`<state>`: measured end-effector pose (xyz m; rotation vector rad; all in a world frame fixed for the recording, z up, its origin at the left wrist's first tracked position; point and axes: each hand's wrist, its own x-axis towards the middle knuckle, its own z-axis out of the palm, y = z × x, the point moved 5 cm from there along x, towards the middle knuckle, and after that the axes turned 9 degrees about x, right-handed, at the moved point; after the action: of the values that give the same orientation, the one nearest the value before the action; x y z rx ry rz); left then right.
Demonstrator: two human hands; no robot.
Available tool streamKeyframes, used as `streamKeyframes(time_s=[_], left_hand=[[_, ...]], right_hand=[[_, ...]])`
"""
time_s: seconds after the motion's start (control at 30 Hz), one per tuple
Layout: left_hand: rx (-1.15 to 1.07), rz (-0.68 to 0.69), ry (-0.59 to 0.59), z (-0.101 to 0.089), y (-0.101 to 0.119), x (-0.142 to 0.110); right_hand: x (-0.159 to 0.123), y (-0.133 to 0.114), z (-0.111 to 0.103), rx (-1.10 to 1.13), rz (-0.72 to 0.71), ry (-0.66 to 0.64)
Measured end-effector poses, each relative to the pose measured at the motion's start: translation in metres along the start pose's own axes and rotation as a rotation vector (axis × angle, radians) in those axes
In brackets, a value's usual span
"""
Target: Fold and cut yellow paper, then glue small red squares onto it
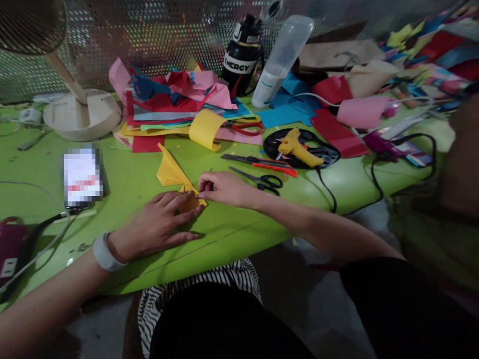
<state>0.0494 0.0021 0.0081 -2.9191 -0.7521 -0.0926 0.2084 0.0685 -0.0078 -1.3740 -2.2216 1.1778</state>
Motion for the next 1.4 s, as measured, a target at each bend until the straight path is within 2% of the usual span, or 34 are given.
streamKeyframes(time_s=[0.13,0.27,0.37,0.47,0.57,0.63,0.7,0.77,0.87,1.07,1.23,1.4], left_hand=[[0.015,0.0,0.013,0.0,0.0,0.0],[-0.014,0.022,0.097,-0.003,-0.002,0.0],[-0.033,-0.042,0.173,0.0,-0.008,-0.001],[-0.019,-0.097,0.169,0.011,-0.012,-0.001],[0.007,-0.092,0.14,0.019,-0.012,0.0],[0.005,-0.095,0.139,0.021,-0.013,0.0],[0.002,-0.116,0.145,0.019,-0.015,0.001],[0.007,-0.119,0.144,0.015,-0.016,0.001],[0.012,-0.073,0.11,0.012,-0.012,0.003],[-0.004,-0.065,-0.019,0.015,-0.007,0.007],[-0.005,-0.08,-0.077,0.019,-0.006,0.007],[-0.055,-0.089,-0.097,0.019,-0.008,0.006]], right_hand=[[-0.001,-0.001,-0.002,0.006,0.001,-0.002],[-0.001,-0.001,0.0,0.013,0.006,0.001],[-0.001,-0.002,0.003,0.0,-0.013,0.044],[-0.005,0.0,0.001,0.052,-0.029,0.059],[-0.014,0.011,-0.025,0.116,-0.072,0.116],[-0.026,0.023,-0.058,-0.042,-0.129,0.303],[-0.036,0.04,-0.086,-0.322,-0.122,0.399],[-0.04,0.06,-0.103,-0.535,-0.057,0.347],[-0.038,0.081,-0.111,-0.643,-0.012,0.214],[-0.027,0.083,-0.109,-0.707,-0.049,0.074],[-0.026,0.083,-0.105,-0.732,-0.049,0.064],[-0.032,0.072,-0.113,-0.631,-0.054,0.167]])
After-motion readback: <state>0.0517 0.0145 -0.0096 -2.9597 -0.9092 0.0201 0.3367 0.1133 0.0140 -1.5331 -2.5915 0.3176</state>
